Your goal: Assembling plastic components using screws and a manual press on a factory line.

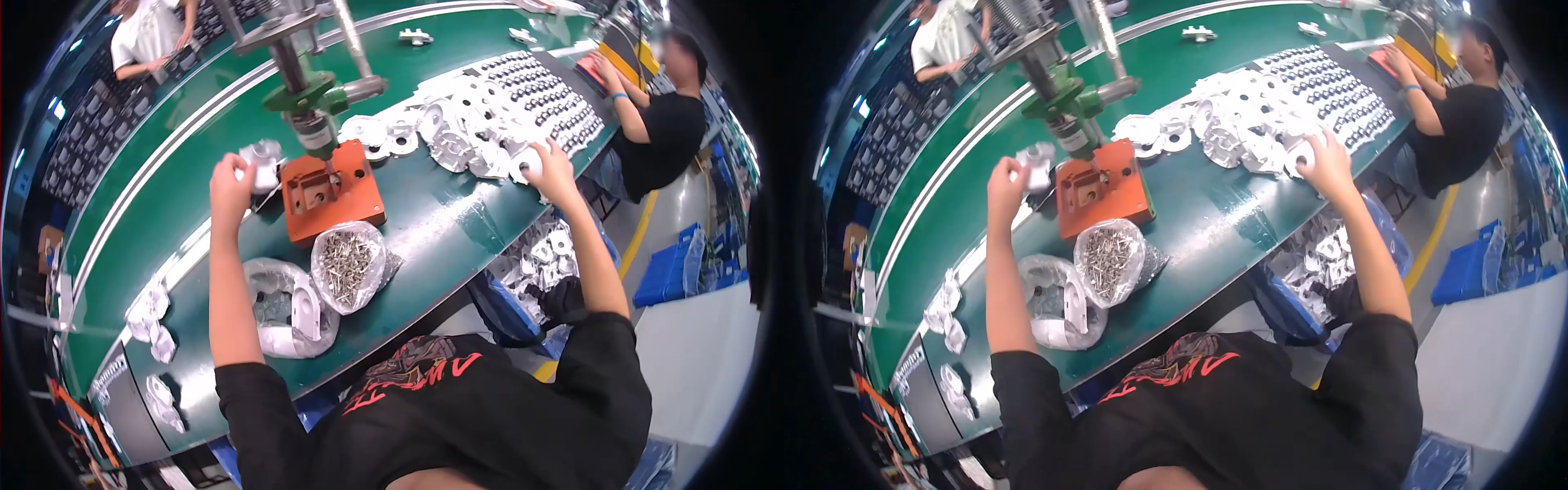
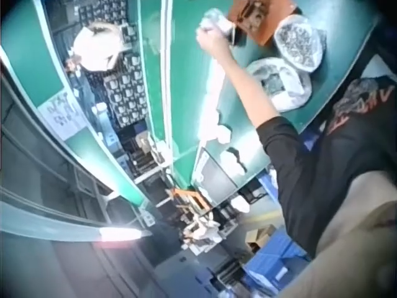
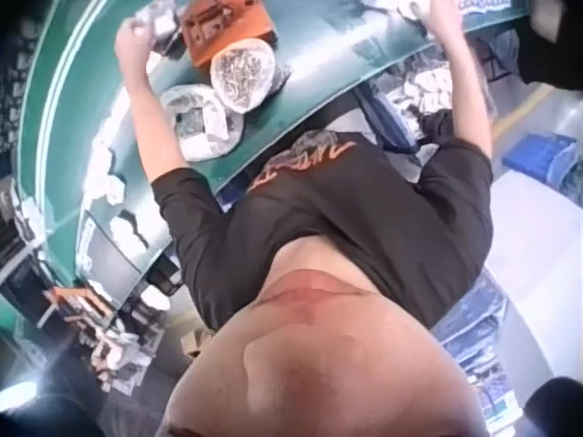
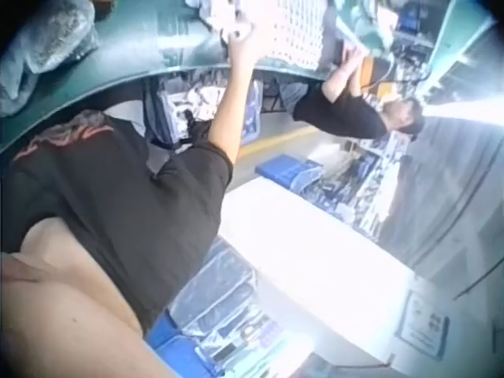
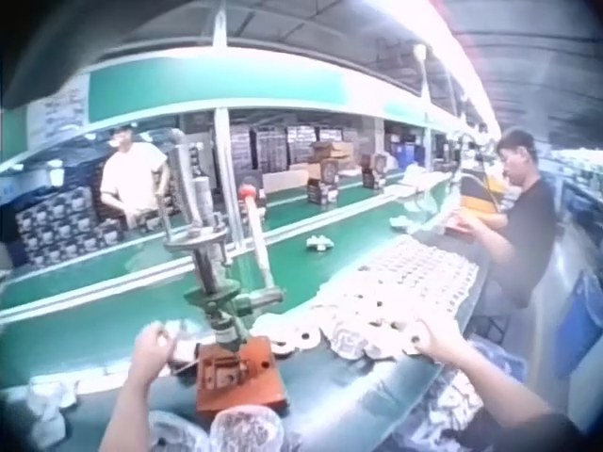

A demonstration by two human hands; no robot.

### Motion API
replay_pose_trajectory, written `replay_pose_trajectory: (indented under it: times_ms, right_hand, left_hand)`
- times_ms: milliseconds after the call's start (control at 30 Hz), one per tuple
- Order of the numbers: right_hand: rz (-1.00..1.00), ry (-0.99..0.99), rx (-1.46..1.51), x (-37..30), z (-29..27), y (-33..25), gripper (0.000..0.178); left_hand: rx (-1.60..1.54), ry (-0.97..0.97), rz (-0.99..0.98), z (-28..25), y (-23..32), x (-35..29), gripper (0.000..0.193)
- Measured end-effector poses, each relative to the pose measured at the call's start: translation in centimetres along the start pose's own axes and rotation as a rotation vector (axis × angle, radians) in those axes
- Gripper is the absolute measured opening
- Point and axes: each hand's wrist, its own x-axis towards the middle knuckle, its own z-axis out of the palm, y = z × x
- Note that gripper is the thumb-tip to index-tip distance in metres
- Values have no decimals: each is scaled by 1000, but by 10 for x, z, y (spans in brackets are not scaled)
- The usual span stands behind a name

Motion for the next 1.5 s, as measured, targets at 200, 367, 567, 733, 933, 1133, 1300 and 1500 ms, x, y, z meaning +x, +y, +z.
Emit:
replay_pose_trajectory:
  times_ms: [200,367,567,733,933,1133,1300,1500]
  right_hand:
    - [-30,73,-125,-18,50,6,79]
    - [-79,298,-150,-21,87,32,56]
    - [-216,476,12,-21,88,23,41]
    - [-209,510,155,-28,89,24,37]
    - [-231,469,627,-45,93,31,33]
    - [-131,416,1231,-42,89,-9,35]
    - [-224,345,1724,-38,60,-36,48]
    - [-180,6,1936,-51,10,-110,57]
  left_hand:
    - [-106,154,-212,17,-78,-3,51]
    - [-290,36,-380,-29,-67,-72,52]
    - [181,397,-530,-161,-129,-191,46]
    - [783,564,-1054,-250,-200,-332,65]
    - [785,419,-1266,-281,-235,-417,52]
    - [700,300,-861,-295,-264,-433,30]
    - [613,242,-921,-304,-214,-396,30]
    - [-575,495,-754,-241,-96,-290,34]
